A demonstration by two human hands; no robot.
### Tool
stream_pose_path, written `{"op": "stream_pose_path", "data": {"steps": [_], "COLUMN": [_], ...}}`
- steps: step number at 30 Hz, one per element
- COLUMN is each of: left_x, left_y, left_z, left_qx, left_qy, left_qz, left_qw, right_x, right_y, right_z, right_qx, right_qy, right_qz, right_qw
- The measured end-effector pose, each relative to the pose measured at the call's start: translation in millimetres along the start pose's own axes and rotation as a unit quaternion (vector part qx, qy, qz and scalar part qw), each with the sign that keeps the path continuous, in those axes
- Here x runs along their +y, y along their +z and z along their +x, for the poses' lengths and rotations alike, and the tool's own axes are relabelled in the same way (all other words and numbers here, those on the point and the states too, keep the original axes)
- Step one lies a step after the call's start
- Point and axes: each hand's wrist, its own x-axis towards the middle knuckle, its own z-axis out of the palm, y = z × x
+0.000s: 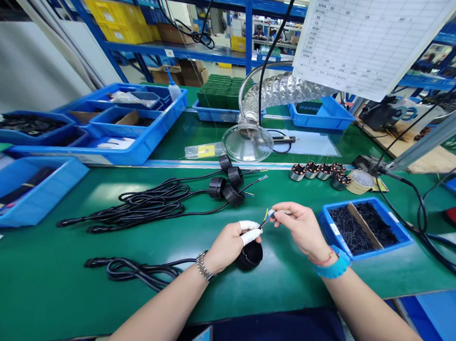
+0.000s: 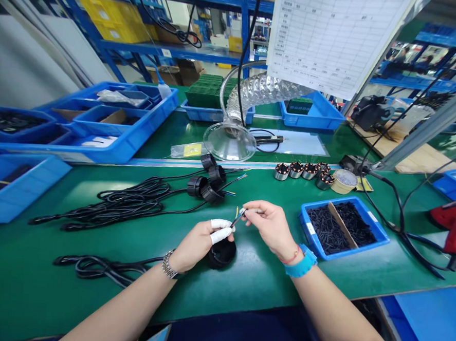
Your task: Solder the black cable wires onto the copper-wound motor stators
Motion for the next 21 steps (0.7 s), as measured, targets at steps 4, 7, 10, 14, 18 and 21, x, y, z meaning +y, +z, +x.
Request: {"op": "stream_pose_path", "data": {"steps": [4, 7, 10, 14, 18, 21], "left_x": [0.0, 0.3, 1.0, 0.9, 1.3, 2.0], "left_y": [0.1, -0.7, -1.5, -0.8, -0.1, -0.4], "left_z": [-0.3, -0.4, -0.8, -1.6, -2.0, -1.8], "left_qx": [-0.005, -0.008, -0.016, -0.04, -0.049, -0.051], "left_qy": [0.003, 0.01, 0.011, 0.007, 0.006, 0.003], "left_qz": [-0.008, -0.011, 0.002, 0.016, 0.028, 0.027], "left_qw": [1.0, 1.0, 1.0, 0.999, 0.998, 0.998], "right_x": [14.5, 18.6, 9.2, -13.5, -23.9, -23.7], "right_y": [11.3, 8.6, -3.6, -14.0, -11.2, -9.7], "right_z": [-7.5, -9.4, -5.5, 1.7, 4.5, 4.9], "right_qx": [-0.012, -0.015, 0.004, 0.028, -0.004, -0.024], "right_qy": [-0.019, -0.021, -0.011, -0.039, -0.054, -0.071], "right_qz": [-0.025, -0.063, -0.067, -0.052, -0.1, -0.13], "right_qw": [0.999, 0.998, 0.998, 0.997, 0.994, 0.989]}}
